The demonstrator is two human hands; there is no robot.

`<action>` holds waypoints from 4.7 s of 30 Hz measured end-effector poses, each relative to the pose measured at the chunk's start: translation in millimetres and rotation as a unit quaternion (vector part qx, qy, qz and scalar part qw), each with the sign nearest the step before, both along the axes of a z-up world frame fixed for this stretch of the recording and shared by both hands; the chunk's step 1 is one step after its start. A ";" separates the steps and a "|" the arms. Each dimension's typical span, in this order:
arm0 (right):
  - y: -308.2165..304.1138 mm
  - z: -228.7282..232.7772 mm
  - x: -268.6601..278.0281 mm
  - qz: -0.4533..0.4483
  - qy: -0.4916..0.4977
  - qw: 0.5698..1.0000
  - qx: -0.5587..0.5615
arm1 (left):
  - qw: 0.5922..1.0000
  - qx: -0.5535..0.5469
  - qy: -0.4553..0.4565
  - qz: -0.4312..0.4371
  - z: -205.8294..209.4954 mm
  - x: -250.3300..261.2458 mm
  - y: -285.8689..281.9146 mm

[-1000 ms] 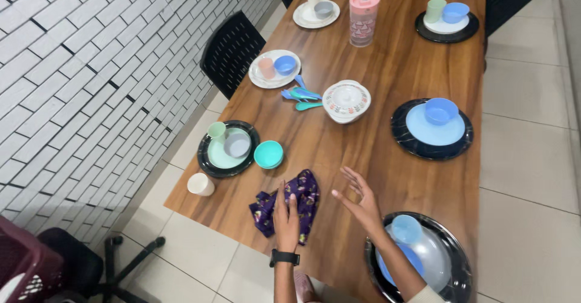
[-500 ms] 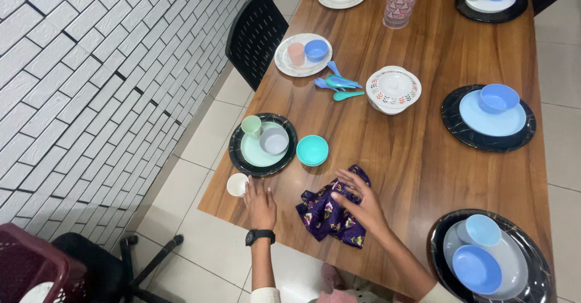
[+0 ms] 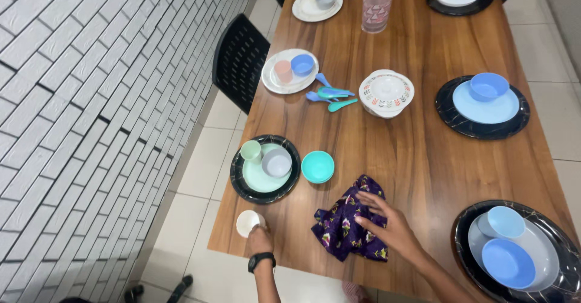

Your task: The person arranges plates, cups, and spoons at multiple places around a table, while assisted by another person at the opposite end.

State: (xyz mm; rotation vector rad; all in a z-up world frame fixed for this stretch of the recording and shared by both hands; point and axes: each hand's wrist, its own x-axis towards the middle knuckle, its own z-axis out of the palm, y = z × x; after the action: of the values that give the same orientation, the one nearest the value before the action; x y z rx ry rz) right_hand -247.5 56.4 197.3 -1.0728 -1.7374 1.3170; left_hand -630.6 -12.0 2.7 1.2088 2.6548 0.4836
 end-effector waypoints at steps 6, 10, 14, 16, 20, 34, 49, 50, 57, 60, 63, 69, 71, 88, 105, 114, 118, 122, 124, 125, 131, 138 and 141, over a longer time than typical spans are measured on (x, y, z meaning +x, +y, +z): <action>10.1 11.9 49.7 -0.094 0.039 0.995 0.013 | 0.965 0.241 -0.105 0.023 92.8 86.9 13.1; 2.9 53.6 66.5 -0.097 0.079 0.992 0.026 | 0.891 0.384 -0.227 -0.081 220.5 202.0 7.4; -28.0 103.4 114.7 -0.103 0.172 0.979 0.046 | 0.863 0.401 -0.247 -0.186 309.1 324.2 -6.4; -43.1 120.9 153.6 -0.115 0.204 0.970 0.071 | 0.848 0.406 -0.243 -0.237 333.1 380.4 -12.9; -82.2 135.9 241.7 -0.224 0.255 0.938 0.076 | 0.797 0.377 -0.301 -0.363 357.7 476.3 -44.5; -167.6 148.3 415.2 -0.274 0.381 0.883 0.023 | 0.733 0.463 -0.207 -0.454 381.4 672.0 -109.2; -63.0 168.5 531.3 -0.268 0.273 0.924 0.014 | 0.650 0.440 -0.485 -0.385 368.1 780.5 56.2; -50.5 172.8 543.6 -0.266 0.250 0.931 0.017 | 0.637 0.441 -0.521 -0.357 365.8 788.6 74.5; 22.9 181.6 594.6 -0.239 0.213 0.947 0.000 | 0.603 0.408 -0.594 -0.342 326.9 822.3 171.3; 52.4 183.4 611.0 -0.245 0.184 0.952 -0.023 | 0.637 0.380 -0.574 -0.346 318.9 836.2 186.1; 80.0 184.3 626.5 -0.208 0.189 0.960 -0.011 | 0.628 0.344 -0.611 -0.339 316.7 851.4 205.9; 161.7 176.3 661.3 -0.130 0.144 0.980 -0.045 | 0.673 0.348 -0.537 -0.370 303.5 862.0 268.2; 191.4 172.7 673.6 -0.096 0.124 0.986 -0.059 | 0.697 0.336 -0.525 -0.353 301.7 859.0 283.6; 358.6 192.1 715.0 0.157 0.103 0.982 0.015 | 0.838 0.348 -0.337 -0.252 378.7 883.5 345.0; 479.1 227.9 557.4 0.327 0.046 0.939 0.098 | 0.822 0.398 -0.344 -0.216 411.9 729.7 412.1; 505.2 207.4 456.4 0.436 0.079 0.896 0.027 | 0.841 0.445 -0.247 -0.182 377.1 655.2 405.9; 521.3 200.3 420.9 0.474 0.056 0.877 0.053 | 0.853 0.438 -0.261 -0.112 361.2 632.2 396.0; 533.7 187.9 378.3 0.525 0.064 0.849 0.017 | 0.862 0.440 -0.245 -0.060 344.6 615.1 391.4; 539.2 182.1 364.0 0.547 0.052 0.835 -0.016 | 0.872 0.432 -0.230 -0.017 336.1 611.1 389.0; 544.2 181.2 356.3 0.560 0.043 0.827 -0.003 | 0.873 0.434 -0.224 -0.006 333.8 608.2 388.7; 570.4 169.8 316.8 0.625 0.019 0.780 -0.016 | 0.873 0.432 -0.215 0.077 333.2 610.2 398.0; 623.4 82.3 282.2 0.675 -0.038 0.735 -0.058 | 0.876 0.401 -0.198 0.181 277.2 614.9 437.9; 647.0 19.4 272.4 0.660 -0.075 0.743 -0.082 | 0.864 0.388 -0.229 0.223 230.7 617.8 458.5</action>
State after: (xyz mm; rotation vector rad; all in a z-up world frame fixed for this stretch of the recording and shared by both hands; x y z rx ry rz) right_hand 24.9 703.4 216.6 0.2404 -2.6523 2.2178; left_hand -12.8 446.6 233.4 0.4476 2.3178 1.7875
